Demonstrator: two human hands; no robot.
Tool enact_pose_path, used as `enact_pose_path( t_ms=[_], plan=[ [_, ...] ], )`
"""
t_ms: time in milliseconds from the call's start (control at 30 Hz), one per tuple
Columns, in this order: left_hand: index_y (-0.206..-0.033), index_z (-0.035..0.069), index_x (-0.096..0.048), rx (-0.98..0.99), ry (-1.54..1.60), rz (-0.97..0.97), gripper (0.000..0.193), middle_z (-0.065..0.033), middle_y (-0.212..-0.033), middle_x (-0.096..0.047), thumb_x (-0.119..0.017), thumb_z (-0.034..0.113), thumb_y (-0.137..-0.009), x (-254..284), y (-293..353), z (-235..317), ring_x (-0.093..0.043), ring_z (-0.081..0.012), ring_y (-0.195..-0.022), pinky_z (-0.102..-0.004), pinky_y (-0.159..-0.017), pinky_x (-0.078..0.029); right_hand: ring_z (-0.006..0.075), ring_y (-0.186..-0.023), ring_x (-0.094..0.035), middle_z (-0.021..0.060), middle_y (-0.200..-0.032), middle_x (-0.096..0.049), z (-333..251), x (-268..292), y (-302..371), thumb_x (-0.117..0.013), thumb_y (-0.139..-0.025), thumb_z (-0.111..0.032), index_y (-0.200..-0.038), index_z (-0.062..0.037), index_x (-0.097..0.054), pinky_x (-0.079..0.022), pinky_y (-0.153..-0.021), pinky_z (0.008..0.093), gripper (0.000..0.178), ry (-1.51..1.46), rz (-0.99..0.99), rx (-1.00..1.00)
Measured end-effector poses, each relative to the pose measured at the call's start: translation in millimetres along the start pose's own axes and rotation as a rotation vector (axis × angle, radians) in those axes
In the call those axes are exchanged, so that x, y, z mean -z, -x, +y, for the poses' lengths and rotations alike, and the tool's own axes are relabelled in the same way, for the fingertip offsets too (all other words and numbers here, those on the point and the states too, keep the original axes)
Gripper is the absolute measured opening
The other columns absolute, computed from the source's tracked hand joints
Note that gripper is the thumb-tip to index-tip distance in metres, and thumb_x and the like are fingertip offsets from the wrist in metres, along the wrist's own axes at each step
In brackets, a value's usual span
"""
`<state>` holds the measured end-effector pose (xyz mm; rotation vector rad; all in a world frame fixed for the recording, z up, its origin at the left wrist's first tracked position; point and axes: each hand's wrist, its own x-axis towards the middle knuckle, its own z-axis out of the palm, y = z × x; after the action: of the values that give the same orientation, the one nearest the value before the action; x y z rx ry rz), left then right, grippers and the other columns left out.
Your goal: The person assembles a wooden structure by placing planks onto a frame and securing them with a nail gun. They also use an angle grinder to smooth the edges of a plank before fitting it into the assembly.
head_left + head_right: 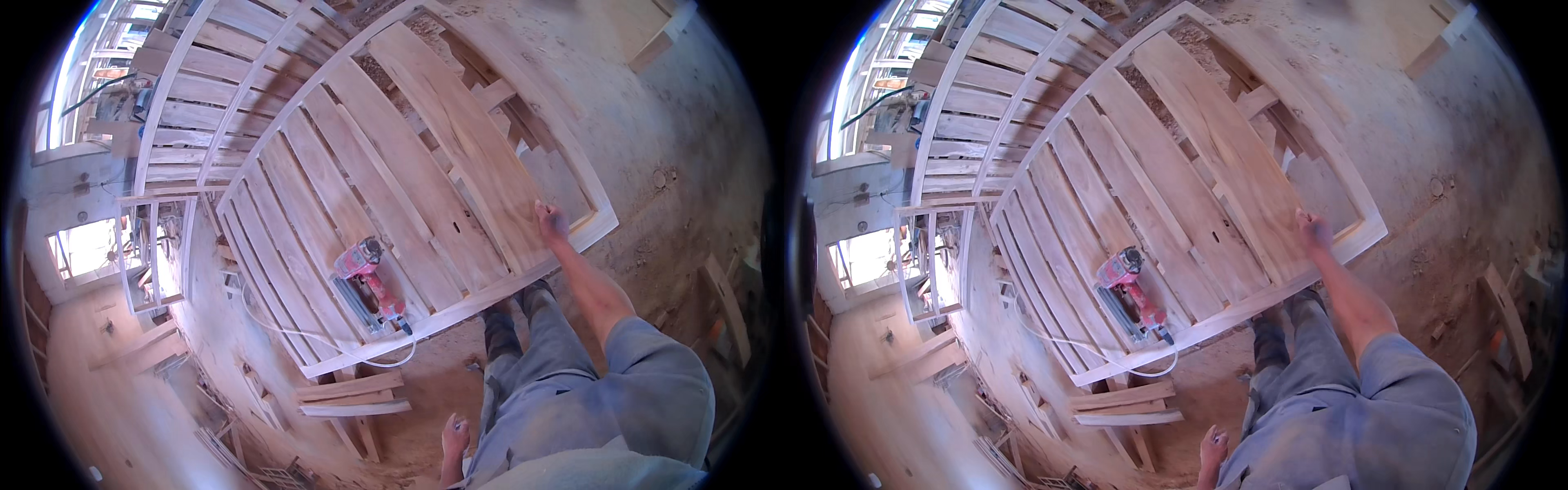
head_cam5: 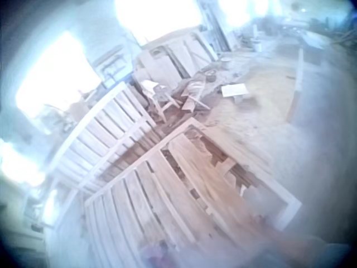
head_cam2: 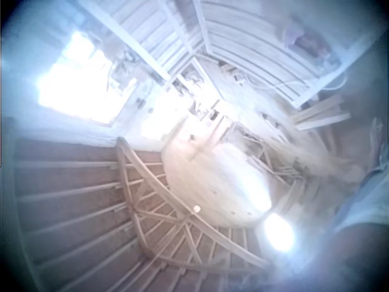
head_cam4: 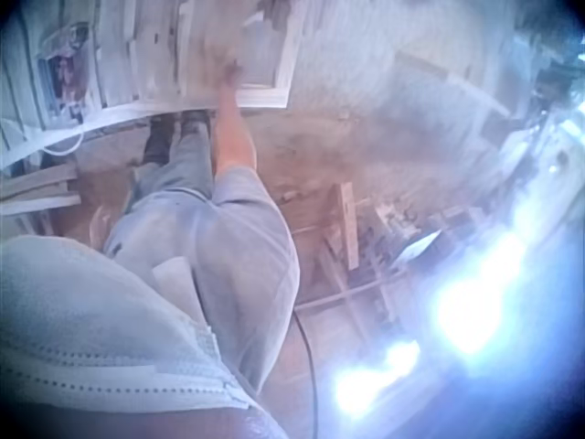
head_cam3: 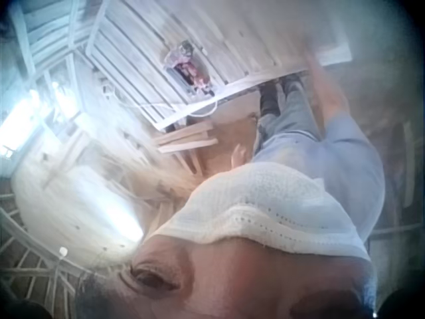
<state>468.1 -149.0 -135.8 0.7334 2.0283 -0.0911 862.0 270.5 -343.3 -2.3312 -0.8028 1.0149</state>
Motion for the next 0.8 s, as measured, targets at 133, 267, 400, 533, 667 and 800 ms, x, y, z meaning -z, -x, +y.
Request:
enact_pose_path(
  t_ms=[133, 267, 400, 533, 667, 800],
  plan=[
    [-0.135, -0.006, -0.053, -0.037, -0.027, -0.002, 0.057, -0.0185, -0.116, -0.071, -0.063, 0.028, -0.09, 5, -4, 20, -0.068, -0.0266, -0.109, -0.0344, -0.094, -0.051, 0.0347, -0.073, -0.066, 0.0206, -0.074, -0.065, 16, -1, -11, -0.056, -0.091, -0.049, -0.079, -0.0015, -0.069, -0.047, -0.068, 0.0449, 0.051, -0.007, 0.04, 0.025],
    [-0.133, -0.003, -0.056, -0.09, 0.009, 0.007, 0.054, -0.0207, -0.114, -0.07, -0.061, 0.032, -0.092, 5, -8, 41, -0.067, -0.0332, -0.11, -0.0391, -0.093, -0.052, 0.0345, -0.074, -0.066, 0.0205, -0.075, -0.066, 10, 0, -9, -0.055, -0.092, -0.05, -0.078, -0.0019, -0.069, -0.047, -0.069, 0.0452, 0.051, 0.015, 0.02, 0.043],
    [-0.134, -0.003, -0.055, -0.103, 0.091, -0.009, 0.055, -0.0203, -0.115, -0.07, -0.062, 0.033, -0.092, 4, -13, 50, -0.068, -0.0312, -0.109, -0.0381, -0.093, -0.052, 0.0365, -0.079, -0.067, 0.0205, -0.079, -0.067, -7, 2, -8, -0.054, -0.092, -0.052, -0.081, -0.0028, -0.069, -0.048, -0.072, 0.046, 0.053, 0.054, 0.003, 0.021],
    [-0.135, -0.002, -0.055, -0.077, -0.02, 0.017, 0.055, -0.0201, -0.114, -0.07, -0.062, 0.033, -0.092, 10, -8, 66, -0.069, -0.0302, -0.108, -0.0378, -0.092, -0.052, 0.0385, -0.085, -0.067, 0.0207, -0.085, -0.069, 5, -6, -19, -0.053, -0.092, -0.055, -0.085, -0.0036, -0.07, -0.05, -0.077, 0.0467, 0.055, 0.107, 0.045, 0.054],
    [-0.135, -0.001, -0.056, -0.037, 0.012, -0.003, 0.055, -0.0203, -0.114, -0.07, -0.062, 0.033, -0.092, 8, -9, 59, -0.069, -0.0301, -0.107, -0.0377, -0.092, -0.052, 0.0395, -0.09, -0.067, 0.0214, -0.09, -0.069, 8, -11, -19, -0.053, -0.093, -0.056, -0.087, -0.0043, -0.07, -0.05, -0.079, 0.0476, 0.054, 0.147, 0.041, 0.061],
    [-0.134, -0.002, -0.056, -0.034, 0.024, -0.029, 0.055, -0.021, -0.114, -0.07, -0.062, 0.032, -0.091, 7, -11, 57, -0.069, -0.0313, -0.107, -0.0383, -0.092, -0.052, 0.0407, -0.09, -0.067, 0.022, -0.091, -0.069, 16, -10, -20, -0.053, -0.093, -0.055, -0.089, -0.0048, -0.071, -0.049, -0.08, 0.0485, 0.054, 0.141, 0.016, 0.054]
  ],
)
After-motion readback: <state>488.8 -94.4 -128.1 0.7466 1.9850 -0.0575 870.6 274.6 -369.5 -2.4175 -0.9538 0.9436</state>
